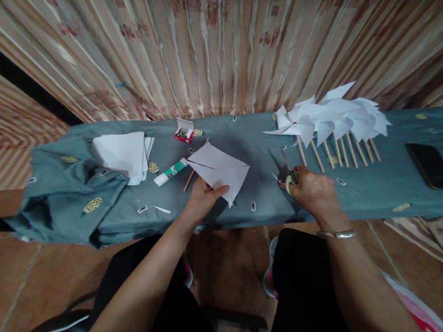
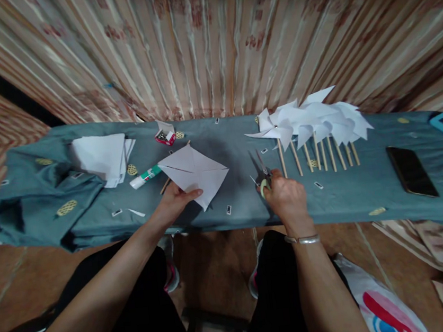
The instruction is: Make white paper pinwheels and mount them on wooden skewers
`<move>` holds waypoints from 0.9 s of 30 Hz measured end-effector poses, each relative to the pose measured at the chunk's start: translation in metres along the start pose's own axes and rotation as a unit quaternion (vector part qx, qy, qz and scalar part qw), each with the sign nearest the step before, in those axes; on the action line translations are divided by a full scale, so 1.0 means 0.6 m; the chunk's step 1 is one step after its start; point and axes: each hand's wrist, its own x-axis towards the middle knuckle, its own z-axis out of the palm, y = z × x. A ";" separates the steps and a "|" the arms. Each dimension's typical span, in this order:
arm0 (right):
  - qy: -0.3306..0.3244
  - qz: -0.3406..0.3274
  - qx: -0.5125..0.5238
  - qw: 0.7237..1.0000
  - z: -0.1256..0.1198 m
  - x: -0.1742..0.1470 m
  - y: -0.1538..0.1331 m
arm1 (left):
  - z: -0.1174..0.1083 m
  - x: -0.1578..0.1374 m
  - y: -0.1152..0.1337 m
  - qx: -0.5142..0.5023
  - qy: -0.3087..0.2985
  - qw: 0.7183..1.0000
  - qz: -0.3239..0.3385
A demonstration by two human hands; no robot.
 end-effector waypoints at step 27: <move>-0.034 0.016 -0.010 0.999 -0.002 0.020 -0.013 | -0.058 -0.034 0.031 0.449 -0.041 0.848 0.280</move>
